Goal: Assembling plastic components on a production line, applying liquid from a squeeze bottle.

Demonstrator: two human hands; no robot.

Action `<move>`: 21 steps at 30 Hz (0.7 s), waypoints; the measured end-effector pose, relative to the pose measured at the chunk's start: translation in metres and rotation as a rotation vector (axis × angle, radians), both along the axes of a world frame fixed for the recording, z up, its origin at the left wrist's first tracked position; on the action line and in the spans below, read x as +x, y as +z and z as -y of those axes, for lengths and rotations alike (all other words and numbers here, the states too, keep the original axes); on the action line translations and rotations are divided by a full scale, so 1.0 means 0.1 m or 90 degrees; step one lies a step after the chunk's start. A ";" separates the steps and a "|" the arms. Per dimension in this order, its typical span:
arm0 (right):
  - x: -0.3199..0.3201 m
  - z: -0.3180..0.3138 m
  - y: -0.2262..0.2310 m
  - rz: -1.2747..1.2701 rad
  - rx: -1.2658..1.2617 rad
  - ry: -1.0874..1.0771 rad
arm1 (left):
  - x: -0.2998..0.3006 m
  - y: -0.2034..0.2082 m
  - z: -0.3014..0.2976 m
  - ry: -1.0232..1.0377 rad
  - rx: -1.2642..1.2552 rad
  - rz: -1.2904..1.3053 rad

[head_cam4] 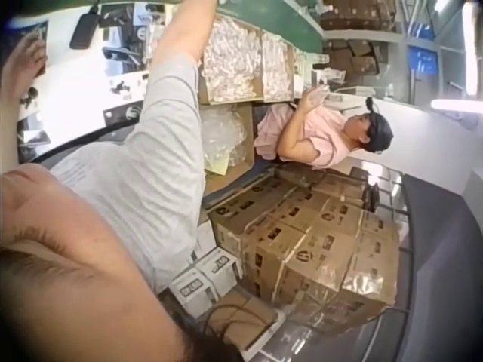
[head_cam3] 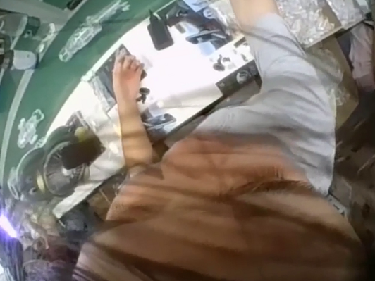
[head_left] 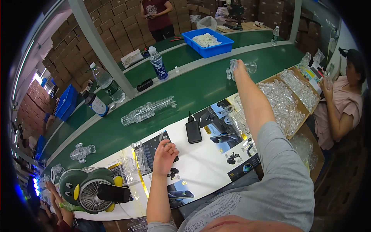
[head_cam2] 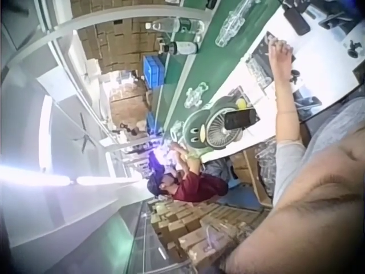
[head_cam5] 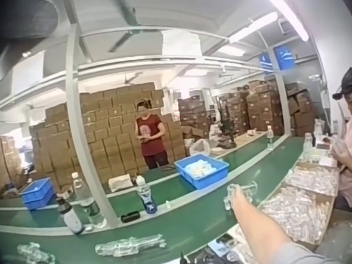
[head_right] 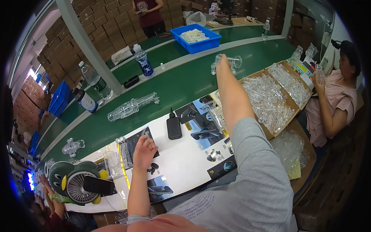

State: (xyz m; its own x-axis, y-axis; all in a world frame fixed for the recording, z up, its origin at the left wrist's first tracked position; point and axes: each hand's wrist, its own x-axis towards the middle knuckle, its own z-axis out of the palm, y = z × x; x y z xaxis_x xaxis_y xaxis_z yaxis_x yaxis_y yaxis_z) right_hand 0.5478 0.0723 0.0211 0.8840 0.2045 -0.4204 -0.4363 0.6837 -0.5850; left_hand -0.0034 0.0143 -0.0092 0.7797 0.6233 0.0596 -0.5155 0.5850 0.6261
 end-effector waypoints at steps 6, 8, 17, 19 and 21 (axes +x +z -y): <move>-0.38 0.04 0.45 0.057 -0.008 0.065 | -0.04 -0.02 0.01 -0.007 0.005 0.010; -0.54 0.12 0.64 0.246 -0.021 0.316 | -0.02 -0.04 -0.01 -0.015 0.010 0.019; -2.75 1.20 1.05 0.263 0.089 0.671 | -0.06 -0.01 -0.01 -0.019 0.048 -0.002; -3.11 1.36 0.86 0.210 0.110 0.744 | -0.04 0.08 0.04 0.021 0.059 -0.039; -3.37 1.41 0.53 0.282 0.096 0.778 | -0.03 0.10 0.04 0.041 0.095 -0.067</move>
State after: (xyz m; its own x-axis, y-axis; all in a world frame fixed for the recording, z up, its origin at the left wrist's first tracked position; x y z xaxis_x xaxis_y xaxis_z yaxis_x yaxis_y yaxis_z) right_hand 0.2109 -0.0688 0.0740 0.1510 0.9874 -0.0464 -0.6090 0.0560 -0.7912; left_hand -0.0060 0.0101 0.0009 0.7455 0.6623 0.0755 -0.4756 0.4492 0.7563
